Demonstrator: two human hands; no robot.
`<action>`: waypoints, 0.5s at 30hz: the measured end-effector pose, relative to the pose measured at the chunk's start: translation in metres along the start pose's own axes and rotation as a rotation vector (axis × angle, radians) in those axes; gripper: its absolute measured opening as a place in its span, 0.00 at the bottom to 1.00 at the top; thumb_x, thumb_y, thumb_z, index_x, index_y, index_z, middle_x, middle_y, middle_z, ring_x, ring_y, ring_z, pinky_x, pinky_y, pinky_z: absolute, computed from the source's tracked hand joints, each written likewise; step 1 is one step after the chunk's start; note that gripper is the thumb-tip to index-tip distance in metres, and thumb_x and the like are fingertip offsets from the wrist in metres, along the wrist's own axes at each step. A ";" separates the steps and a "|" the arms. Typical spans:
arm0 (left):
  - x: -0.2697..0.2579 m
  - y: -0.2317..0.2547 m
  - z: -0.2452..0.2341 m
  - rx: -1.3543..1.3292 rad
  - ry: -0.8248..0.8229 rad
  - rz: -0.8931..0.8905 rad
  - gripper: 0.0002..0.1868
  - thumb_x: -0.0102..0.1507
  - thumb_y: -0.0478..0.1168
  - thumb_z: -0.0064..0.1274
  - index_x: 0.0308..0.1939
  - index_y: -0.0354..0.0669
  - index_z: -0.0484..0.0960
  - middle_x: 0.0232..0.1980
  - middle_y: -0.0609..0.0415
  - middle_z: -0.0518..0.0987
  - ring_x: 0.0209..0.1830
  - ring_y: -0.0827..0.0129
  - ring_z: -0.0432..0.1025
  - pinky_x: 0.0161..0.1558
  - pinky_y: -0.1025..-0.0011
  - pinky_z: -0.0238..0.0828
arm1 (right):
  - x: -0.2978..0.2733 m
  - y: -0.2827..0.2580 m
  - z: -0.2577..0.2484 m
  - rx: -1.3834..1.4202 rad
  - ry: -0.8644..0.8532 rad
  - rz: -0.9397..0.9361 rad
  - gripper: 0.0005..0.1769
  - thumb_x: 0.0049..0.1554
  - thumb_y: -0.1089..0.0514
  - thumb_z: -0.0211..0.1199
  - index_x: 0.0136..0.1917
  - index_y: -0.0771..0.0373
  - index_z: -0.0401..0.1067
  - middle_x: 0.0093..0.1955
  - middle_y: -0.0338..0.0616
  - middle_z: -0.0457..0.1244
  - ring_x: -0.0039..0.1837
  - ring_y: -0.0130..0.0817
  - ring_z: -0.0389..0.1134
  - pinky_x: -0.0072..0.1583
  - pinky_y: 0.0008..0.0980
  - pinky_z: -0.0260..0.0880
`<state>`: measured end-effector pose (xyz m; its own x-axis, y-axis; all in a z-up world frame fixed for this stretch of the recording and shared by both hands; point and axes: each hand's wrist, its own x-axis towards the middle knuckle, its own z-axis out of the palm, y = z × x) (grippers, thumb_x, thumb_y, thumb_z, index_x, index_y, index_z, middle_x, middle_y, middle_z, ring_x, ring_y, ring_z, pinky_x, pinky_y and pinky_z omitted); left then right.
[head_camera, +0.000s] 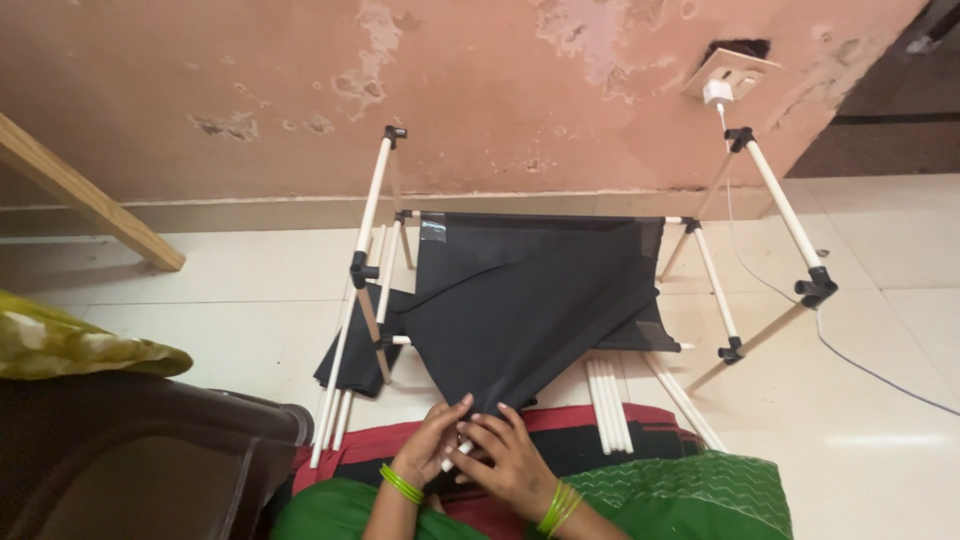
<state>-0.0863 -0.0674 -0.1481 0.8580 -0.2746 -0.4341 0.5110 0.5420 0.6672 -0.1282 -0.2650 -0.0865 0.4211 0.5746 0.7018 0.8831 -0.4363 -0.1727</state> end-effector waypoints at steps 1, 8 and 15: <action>-0.002 -0.001 0.005 0.018 -0.030 0.000 0.14 0.65 0.42 0.62 0.44 0.42 0.72 0.37 0.52 0.78 0.30 0.70 0.75 0.30 0.74 0.74 | -0.009 0.001 -0.002 0.031 0.004 0.009 0.19 0.56 0.50 0.70 0.60 0.53 0.75 0.67 0.48 0.62 0.69 0.48 0.62 0.70 0.65 0.56; -0.020 0.026 0.023 0.260 0.055 -0.068 0.21 0.59 0.33 0.59 0.54 0.32 0.73 0.44 0.46 0.84 0.36 0.64 0.84 0.34 0.69 0.83 | -0.072 0.043 -0.027 0.008 0.064 0.459 0.25 0.51 0.55 0.70 0.63 0.57 0.73 0.64 0.51 0.62 0.66 0.53 0.62 0.65 0.49 0.64; -0.017 0.022 -0.020 0.780 0.070 -0.022 0.16 0.66 0.44 0.59 0.39 0.31 0.79 0.31 0.53 0.83 0.23 0.77 0.73 0.24 0.79 0.70 | -0.094 0.081 -0.030 0.106 0.278 0.796 0.15 0.59 0.59 0.61 0.59 0.63 0.75 0.62 0.50 0.65 0.64 0.45 0.68 0.63 0.39 0.68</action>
